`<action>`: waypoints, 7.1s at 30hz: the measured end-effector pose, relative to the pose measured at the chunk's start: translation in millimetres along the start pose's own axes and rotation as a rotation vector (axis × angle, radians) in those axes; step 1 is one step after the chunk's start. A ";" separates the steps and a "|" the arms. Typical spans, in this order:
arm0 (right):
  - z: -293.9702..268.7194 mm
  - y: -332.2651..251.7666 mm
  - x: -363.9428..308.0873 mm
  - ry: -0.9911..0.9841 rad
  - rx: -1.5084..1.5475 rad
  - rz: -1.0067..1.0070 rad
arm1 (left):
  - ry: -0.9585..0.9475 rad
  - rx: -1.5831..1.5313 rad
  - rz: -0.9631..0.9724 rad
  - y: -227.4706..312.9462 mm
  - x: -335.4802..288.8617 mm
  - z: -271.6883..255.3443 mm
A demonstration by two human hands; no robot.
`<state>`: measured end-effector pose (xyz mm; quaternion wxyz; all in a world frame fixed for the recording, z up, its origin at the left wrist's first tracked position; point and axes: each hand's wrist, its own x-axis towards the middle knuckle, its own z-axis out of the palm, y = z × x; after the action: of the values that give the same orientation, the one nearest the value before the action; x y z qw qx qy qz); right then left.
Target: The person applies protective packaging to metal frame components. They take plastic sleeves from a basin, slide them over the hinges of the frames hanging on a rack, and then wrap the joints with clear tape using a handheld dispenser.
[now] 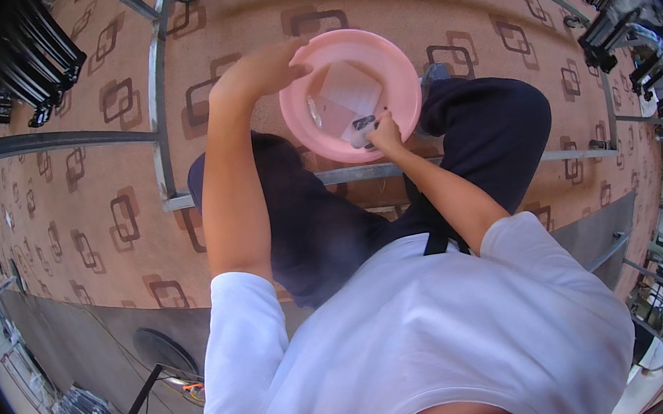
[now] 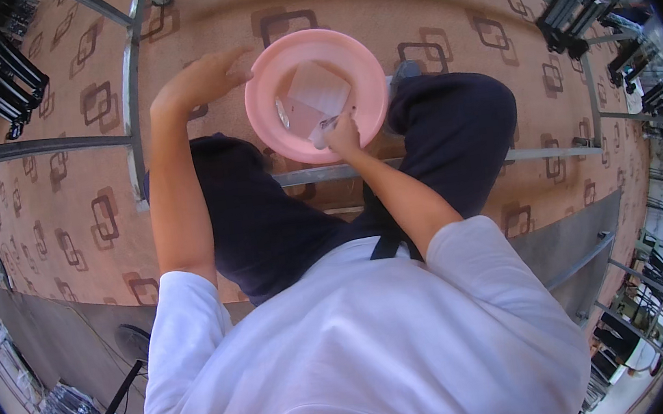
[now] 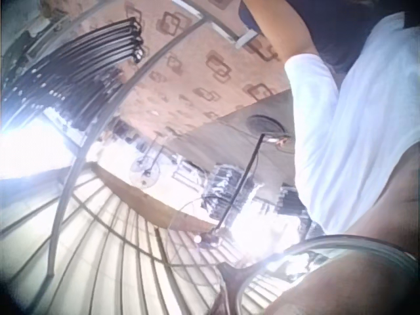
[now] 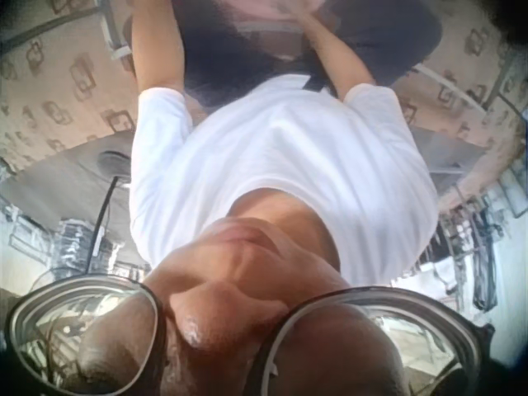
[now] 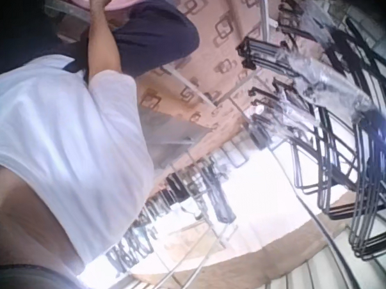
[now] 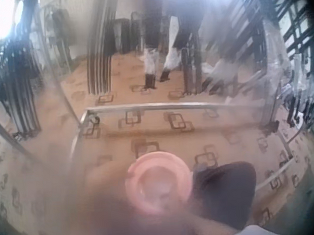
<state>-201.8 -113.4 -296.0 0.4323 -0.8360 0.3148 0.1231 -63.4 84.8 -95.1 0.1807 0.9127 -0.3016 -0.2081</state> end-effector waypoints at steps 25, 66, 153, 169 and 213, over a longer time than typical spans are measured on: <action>123.1 91.6 177.4 -0.451 -0.924 -0.311 | 0.179 0.307 0.226 14.7 13.8 -4.0; -10.0 -489.2 -68.2 -0.859 0.645 -1.059 | 1.190 -0.269 0.307 -18.1 -99.0 -261.8; -269.0 -386.6 -156.9 -0.722 0.567 -1.215 | 0.556 -1.233 0.566 164.6 -63.7 -268.1; -292.5 -377.2 -154.5 -0.568 0.615 -1.255 | 0.684 -1.497 0.759 231.3 -34.8 -276.8; -247.9 -394.8 -236.4 1.041 -0.503 -1.909 | 0.673 -1.591 0.568 159.6 -108.0 -149.7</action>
<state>-150.8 -43.5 219.5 -0.0168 -0.7482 -0.3480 -0.5646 -145.1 62.9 133.8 0.8804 0.4226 -0.2138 -0.0251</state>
